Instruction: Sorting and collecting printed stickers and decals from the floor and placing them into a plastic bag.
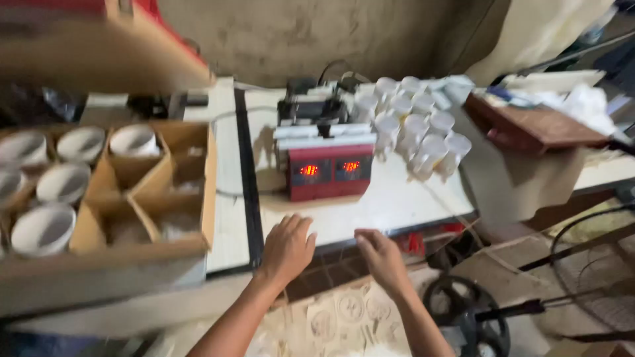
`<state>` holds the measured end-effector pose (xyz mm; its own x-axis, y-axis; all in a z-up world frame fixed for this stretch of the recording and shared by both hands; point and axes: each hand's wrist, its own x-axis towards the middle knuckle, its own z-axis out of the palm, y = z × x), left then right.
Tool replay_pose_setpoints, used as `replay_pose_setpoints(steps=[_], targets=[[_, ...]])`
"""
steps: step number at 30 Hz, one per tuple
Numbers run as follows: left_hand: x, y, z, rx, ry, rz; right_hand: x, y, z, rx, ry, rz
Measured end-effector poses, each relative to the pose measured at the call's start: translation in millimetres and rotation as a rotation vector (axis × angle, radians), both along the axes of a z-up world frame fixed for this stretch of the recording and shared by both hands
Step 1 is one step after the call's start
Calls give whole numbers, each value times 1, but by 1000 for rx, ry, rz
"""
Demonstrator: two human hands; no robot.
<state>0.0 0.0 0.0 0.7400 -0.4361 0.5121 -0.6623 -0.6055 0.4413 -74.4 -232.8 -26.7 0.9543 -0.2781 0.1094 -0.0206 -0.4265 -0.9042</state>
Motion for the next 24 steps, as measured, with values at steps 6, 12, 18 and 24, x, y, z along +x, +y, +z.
replay_pose_setpoints(steps=[6, 12, 18, 24], targets=[[27, -26, 11, -2, 87, 39, 48, -33, 19, -643, -258, 29], [60, -72, 1, 124, 219, 118, 136, -61, 17, -805, -218, 118], [83, -95, -20, 204, 189, 203, 156, -85, -9, -940, -312, 272], [93, -112, -45, 232, 154, 316, 164, -88, 5, -908, -170, 340]])
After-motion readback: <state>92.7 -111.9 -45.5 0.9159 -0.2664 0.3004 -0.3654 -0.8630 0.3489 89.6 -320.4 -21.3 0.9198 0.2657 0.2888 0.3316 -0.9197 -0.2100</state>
